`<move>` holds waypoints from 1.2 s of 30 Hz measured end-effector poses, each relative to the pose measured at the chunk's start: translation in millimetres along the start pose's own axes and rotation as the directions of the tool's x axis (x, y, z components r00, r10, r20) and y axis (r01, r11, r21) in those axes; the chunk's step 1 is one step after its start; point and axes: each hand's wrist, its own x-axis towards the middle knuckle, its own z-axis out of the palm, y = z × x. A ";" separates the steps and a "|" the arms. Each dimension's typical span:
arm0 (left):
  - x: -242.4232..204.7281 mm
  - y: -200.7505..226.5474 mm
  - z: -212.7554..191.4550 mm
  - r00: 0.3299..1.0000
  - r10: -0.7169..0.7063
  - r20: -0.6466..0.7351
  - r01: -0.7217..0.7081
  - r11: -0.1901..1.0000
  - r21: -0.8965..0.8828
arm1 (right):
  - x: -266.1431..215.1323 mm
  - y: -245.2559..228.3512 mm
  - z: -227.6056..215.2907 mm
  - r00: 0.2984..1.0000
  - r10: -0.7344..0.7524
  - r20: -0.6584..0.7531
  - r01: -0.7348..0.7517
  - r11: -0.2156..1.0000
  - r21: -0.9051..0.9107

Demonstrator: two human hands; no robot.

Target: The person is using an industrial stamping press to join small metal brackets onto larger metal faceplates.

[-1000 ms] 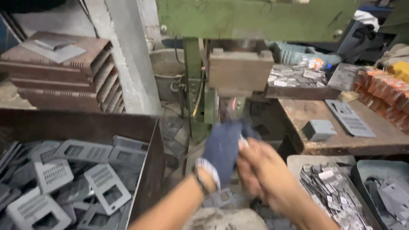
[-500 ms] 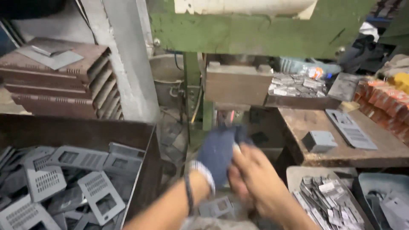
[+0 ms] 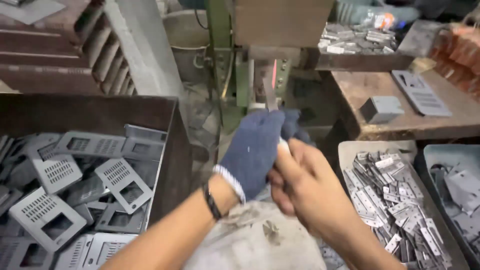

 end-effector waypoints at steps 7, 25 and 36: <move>21.8 1.2 -2.0 0.824 -0.371 0.429 0.481 0.858 -0.181 | 14.5 -2.7 -1.7 0.989 0.099 -0.112 -0.099 0.995 0.006; 11.0 -11.4 15.0 0.978 -0.207 0.024 0.203 0.972 0.122 | 10.6 -7.9 -7.5 0.995 0.081 0.053 -0.084 0.994 0.073; 4.2 -41.4 44.0 0.979 -0.204 -0.011 0.204 0.979 -0.021 | 24.7 15.5 -19.1 0.998 -0.010 -0.063 0.004 0.996 -0.087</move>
